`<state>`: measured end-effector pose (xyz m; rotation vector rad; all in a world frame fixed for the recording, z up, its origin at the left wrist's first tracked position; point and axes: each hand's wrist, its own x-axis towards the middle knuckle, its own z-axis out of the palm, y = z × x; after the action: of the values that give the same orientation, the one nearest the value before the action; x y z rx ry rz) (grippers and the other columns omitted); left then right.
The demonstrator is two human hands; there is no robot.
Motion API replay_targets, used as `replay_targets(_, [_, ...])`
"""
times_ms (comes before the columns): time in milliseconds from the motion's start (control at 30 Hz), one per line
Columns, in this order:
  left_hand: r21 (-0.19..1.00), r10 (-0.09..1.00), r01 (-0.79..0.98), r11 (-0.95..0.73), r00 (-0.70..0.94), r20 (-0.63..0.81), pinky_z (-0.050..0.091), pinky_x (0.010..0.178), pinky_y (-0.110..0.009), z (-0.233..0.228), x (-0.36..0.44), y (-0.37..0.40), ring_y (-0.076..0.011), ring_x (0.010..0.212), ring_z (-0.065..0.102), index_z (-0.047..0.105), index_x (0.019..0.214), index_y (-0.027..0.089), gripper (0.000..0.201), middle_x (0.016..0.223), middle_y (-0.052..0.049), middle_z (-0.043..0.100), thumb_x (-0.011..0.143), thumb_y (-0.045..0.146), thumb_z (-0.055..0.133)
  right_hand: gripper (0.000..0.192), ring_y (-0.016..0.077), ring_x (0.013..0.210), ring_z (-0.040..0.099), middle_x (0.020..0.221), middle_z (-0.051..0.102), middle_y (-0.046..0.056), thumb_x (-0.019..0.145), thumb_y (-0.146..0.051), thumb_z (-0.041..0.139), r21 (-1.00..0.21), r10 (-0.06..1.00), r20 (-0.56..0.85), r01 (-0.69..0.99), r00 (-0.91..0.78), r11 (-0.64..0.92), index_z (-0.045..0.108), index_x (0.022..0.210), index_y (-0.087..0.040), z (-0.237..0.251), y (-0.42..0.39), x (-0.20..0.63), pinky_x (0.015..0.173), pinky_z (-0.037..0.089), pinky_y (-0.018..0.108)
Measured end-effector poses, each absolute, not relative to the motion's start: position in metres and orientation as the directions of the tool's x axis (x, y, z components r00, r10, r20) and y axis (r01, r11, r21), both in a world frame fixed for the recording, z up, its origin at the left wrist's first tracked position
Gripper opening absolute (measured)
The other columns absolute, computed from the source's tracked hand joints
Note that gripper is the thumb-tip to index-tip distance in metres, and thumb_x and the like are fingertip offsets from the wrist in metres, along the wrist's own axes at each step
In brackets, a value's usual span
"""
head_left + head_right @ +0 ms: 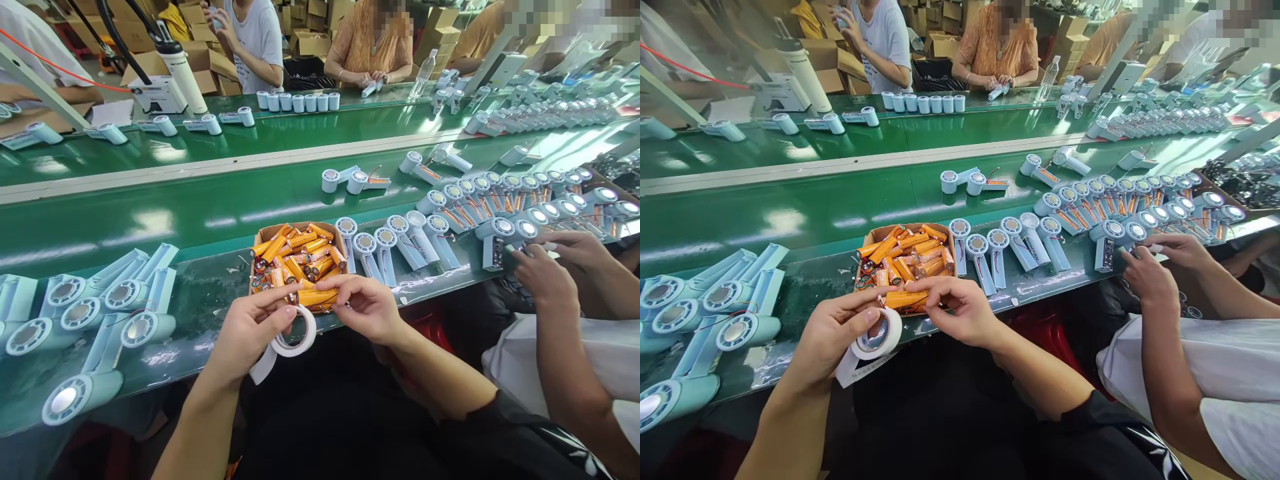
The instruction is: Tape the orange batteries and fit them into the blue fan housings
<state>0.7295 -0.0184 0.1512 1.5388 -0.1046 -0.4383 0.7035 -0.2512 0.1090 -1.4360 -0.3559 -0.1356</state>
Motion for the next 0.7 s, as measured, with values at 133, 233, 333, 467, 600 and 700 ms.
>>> replay_targets(133, [0.990,-0.168,0.042,-0.137,0.984,-0.065,0.059,0.060,-0.029,0.149,0.726,-0.021,-0.0204,0.065,0.072,0.091,0.102,0.020,0.040,0.080,-0.009,0.082,0.074,0.049,0.093,0.012,0.0246,0.119,0.081,0.127,0.083,0.012,0.097,-0.031,0.082,-0.928,0.173,0.371,0.369,0.912,0.046,0.077,0.105,-0.024,0.109,-0.257,0.704,0.097,0.069,0.038])
replay_targets(233, [0.979,-0.157,-0.039,-0.200,0.988,0.007,0.060,0.057,-0.029,0.149,0.724,-0.020,-0.0220,0.063,0.074,0.091,0.091,0.022,0.032,0.082,-0.010,0.084,0.076,0.050,0.091,0.018,0.0246,0.117,0.082,0.129,0.083,0.012,0.098,-0.028,0.080,-0.939,0.194,0.308,0.330,0.931,-0.095,0.077,0.115,-0.024,0.115,-0.262,0.702,0.096,0.070,0.036])
replay_targets(333, [0.960,-0.217,-0.146,-0.237,0.972,0.095,0.062,0.058,-0.029,0.153,0.726,-0.021,-0.0222,0.062,0.076,0.091,0.085,0.024,0.027,0.078,-0.008,0.084,0.080,0.050,0.088,0.035,0.0245,0.115,0.083,0.129,0.084,0.010,0.097,-0.021,0.076,-0.886,0.324,0.204,0.315,0.924,-0.339,0.075,0.132,-0.024,0.127,-0.265,0.701,0.103,0.066,0.038])
replay_targets(467, [0.922,-0.437,-0.313,-0.230,0.879,0.189,0.066,0.068,-0.030,0.162,0.725,-0.024,-0.0234,0.068,0.080,0.091,0.086,0.027,0.021,0.080,-0.008,0.084,0.085,0.047,0.087,0.040,0.0253,0.117,0.081,0.127,0.084,0.011,0.099,-0.008,0.066,-0.789,0.553,0.107,0.409,0.826,-0.458,0.076,0.136,-0.021,0.143,-0.263,0.704,0.106,0.063,0.037])
replay_targets(600, [0.927,-0.369,-0.327,-0.183,0.897,0.243,0.065,0.068,-0.029,0.162,0.713,-0.017,-0.0195,0.063,0.075,0.090,0.115,0.026,0.038,0.074,-0.004,0.082,0.087,0.052,0.088,0.035,0.0260,0.113,0.082,0.122,0.085,0.010,0.097,-0.011,0.071,-0.860,0.513,0.118,0.346,0.850,-0.376,0.081,0.129,-0.020,0.145,-0.270,0.708,0.104,0.064,0.039])
replay_targets(700, [0.901,-0.259,-0.355,-0.250,0.921,0.292,0.063,0.063,-0.028,0.158,0.706,-0.009,-0.0170,0.057,0.070,0.087,0.122,0.025,0.045,0.071,-0.002,0.079,0.087,0.053,0.088,0.039,0.0269,0.111,0.083,0.121,0.086,0.010,0.094,-0.025,0.083,-0.983,0.317,0.077,0.125,0.945,-0.132,0.081,0.133,-0.020,0.140,-0.281,0.706,0.102,0.067,0.040])
